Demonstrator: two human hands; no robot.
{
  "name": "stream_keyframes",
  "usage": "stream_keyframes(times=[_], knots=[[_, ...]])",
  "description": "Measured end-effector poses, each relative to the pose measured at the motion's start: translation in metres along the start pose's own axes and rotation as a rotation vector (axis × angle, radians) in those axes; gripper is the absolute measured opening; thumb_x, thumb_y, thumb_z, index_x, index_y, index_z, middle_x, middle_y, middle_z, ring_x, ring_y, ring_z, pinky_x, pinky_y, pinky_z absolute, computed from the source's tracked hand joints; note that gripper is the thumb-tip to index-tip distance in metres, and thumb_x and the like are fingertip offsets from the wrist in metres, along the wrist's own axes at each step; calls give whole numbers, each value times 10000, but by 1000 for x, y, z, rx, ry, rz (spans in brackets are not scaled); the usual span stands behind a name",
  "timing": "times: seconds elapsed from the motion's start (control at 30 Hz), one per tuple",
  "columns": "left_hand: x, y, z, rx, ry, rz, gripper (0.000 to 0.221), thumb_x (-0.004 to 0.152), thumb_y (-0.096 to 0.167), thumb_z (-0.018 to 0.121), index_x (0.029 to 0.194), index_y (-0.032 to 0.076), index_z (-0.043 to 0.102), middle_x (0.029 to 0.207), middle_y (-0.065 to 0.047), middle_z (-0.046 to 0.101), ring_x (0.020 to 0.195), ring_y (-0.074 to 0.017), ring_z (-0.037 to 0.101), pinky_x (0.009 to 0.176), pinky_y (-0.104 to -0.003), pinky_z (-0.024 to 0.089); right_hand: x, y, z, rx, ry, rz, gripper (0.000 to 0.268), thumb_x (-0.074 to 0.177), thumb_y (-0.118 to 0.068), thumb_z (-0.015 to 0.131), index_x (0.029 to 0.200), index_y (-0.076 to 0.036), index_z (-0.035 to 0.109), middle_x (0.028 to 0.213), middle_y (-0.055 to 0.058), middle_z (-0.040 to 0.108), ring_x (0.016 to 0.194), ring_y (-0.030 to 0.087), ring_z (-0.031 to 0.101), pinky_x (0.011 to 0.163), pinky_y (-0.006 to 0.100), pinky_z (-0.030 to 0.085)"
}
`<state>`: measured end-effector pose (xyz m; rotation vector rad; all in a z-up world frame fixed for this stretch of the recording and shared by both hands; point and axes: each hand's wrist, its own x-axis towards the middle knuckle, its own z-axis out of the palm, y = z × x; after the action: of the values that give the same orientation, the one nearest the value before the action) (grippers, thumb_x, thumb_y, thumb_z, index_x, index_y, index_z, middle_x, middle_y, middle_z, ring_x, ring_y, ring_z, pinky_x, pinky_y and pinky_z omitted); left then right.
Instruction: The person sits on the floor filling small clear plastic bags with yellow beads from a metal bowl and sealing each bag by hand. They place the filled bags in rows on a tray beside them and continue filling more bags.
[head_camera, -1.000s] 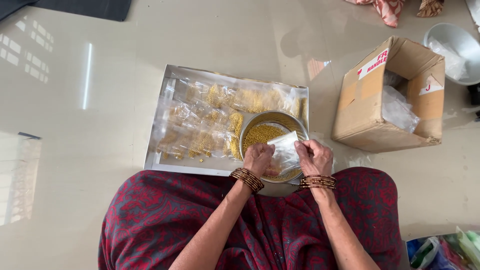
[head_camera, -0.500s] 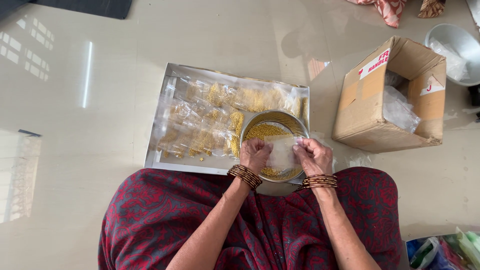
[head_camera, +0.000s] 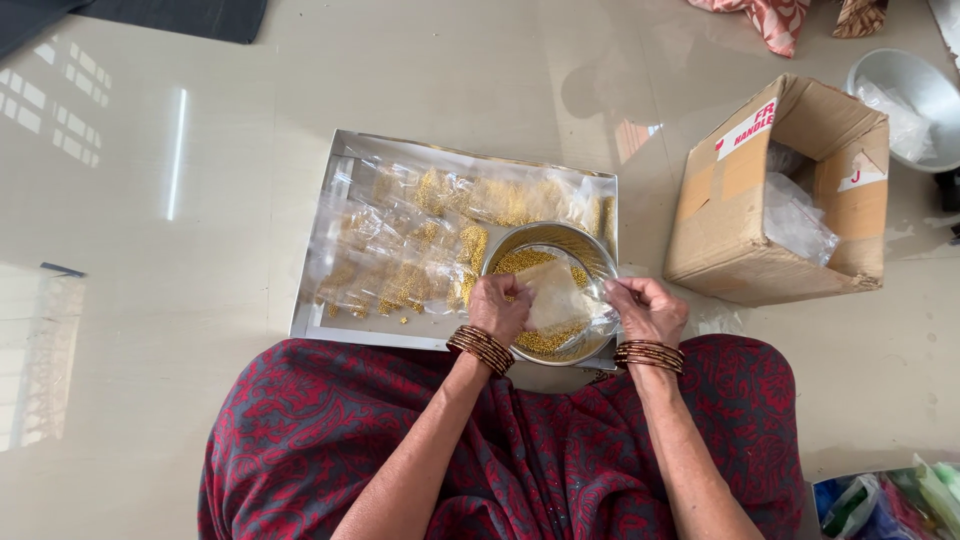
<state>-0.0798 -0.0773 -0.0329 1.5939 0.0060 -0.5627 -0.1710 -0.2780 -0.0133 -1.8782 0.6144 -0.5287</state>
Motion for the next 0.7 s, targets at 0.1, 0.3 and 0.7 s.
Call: stream_keyframes(times=[0.1, 0.3, 0.7], knots=[[3, 1, -3, 54, 21, 61, 106, 888, 39, 702, 786, 14, 719, 692, -100, 718, 509, -133, 703, 416, -285, 579, 1, -5, -1, 123, -6, 61, 144, 901, -33, 766, 1003, 59, 723, 861, 150, 759, 749, 165, 750, 647, 302, 660], [5, 10, -18, 239, 136, 190, 216, 792, 104, 855, 673, 18, 697, 612, -96, 712, 505, -140, 656, 462, -305, 541, -7, -39, 0, 102, -108, 149, 164, 928, 24, 646, 1081, 72, 675, 881, 192, 755, 689, 204, 752, 589, 341, 685], [9, 25, -39, 213, 205, 299, 227, 656, 1, 870, 737, 33, 661, 640, -84, 702, 529, -132, 650, 497, -278, 565, 7, -18, -34, 112, -8, 126, 225, 892, -6, 748, 1103, 63, 706, 907, 186, 756, 676, 186, 735, 584, 292, 638]])
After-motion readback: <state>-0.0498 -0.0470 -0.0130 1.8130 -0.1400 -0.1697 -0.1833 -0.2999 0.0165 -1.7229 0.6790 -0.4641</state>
